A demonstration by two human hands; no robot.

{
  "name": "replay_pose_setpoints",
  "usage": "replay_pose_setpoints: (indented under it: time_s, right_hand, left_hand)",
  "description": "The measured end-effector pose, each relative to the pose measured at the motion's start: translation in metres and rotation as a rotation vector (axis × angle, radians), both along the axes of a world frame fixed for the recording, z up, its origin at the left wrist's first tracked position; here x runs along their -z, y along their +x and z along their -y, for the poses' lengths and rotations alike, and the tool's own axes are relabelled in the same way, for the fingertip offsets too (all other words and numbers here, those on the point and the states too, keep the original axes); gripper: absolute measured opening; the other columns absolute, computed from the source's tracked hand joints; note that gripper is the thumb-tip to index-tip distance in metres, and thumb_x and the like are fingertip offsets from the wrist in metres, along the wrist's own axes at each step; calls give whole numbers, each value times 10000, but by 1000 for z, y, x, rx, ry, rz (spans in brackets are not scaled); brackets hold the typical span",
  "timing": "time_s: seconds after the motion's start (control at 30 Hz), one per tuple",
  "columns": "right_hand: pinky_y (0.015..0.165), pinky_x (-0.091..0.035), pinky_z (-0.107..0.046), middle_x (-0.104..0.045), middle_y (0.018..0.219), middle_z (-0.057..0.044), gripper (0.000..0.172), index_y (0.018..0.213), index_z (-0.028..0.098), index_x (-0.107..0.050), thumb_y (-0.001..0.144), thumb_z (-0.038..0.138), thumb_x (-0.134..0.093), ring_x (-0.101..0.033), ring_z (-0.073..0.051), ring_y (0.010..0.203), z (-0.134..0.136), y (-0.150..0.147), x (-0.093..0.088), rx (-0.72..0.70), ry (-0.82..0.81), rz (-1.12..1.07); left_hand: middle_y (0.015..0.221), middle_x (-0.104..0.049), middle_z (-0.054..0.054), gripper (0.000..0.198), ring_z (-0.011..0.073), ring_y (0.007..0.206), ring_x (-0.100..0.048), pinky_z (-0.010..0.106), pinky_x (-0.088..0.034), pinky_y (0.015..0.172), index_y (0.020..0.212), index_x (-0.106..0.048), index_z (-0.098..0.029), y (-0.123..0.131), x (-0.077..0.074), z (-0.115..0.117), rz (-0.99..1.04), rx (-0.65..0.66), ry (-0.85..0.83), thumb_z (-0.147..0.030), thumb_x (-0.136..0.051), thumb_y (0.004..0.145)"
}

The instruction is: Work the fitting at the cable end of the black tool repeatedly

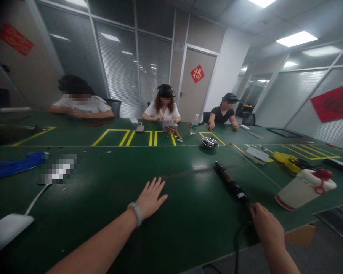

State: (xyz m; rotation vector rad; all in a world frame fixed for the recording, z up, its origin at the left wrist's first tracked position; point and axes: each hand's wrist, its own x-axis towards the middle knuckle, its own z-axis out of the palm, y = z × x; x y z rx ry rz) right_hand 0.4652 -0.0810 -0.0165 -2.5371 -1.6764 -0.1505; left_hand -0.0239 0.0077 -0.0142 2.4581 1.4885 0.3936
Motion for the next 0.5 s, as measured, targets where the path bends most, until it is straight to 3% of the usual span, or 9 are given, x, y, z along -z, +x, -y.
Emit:
replay_pose_setpoints:
  time_s: [0.1, 0.2, 0.27, 0.33, 0.5]
  right_hand:
    - [633, -487, -426, -665, 886, -143, 346, 908, 239, -607, 862, 446, -334, -666, -322, 821, -10, -2, -2, 39, -67, -39]
    - [727, -492, -496, -617, 1096, -229, 413, 1063, 188, -615, 786, 454, -461, -621, -398, 989, -27, -35, -9, 22, -9, 49]
    - [863, -457, -533, -492, 1304, -269, 606, 1259, 112, -518, 763, 459, -510, -527, -438, 1144, -44, -81, -19, -70, 83, 88]
    - [984, -402, -513, -392, 1410, -255, 696, 1366, 69, -405, 804, 470, -496, -445, -405, 1249, -63, -142, -34, -259, 125, -1]
    - [1125, -270, -431, -371, 1480, -49, 597, 1434, 272, -346, 877, 414, -508, -316, -238, 1367, -89, -302, -60, -880, 150, -330]
  left_hand:
    - [1537, -235, 89, 617, 309, 1416, -190, 571, -241, 1109, 1462, -303, -220, -2, 3, 1, 2, 12, 12, -558, -264, 948]
    - [1536, -241, 84, 613, 305, 1418, -187, 561, -238, 1113, 1459, -310, -222, -2, 3, 1, 6, -4, 9, -555, -263, 948]
    - [1538, -238, 81, 617, 304, 1420, -180, 559, -231, 1116, 1459, -311, -224, -2, 2, 1, 3, -10, -3, -562, -257, 946]
    - [1540, -234, 78, 617, 299, 1421, -175, 552, -225, 1119, 1460, -307, -225, -1, 2, 1, 1, -8, -11, -561, -242, 947]
    - [1536, -253, 88, 572, 300, 1421, -179, 537, -201, 1131, 1453, -324, -204, 3, 10, 1, -39, -17, 78, -479, -293, 952]
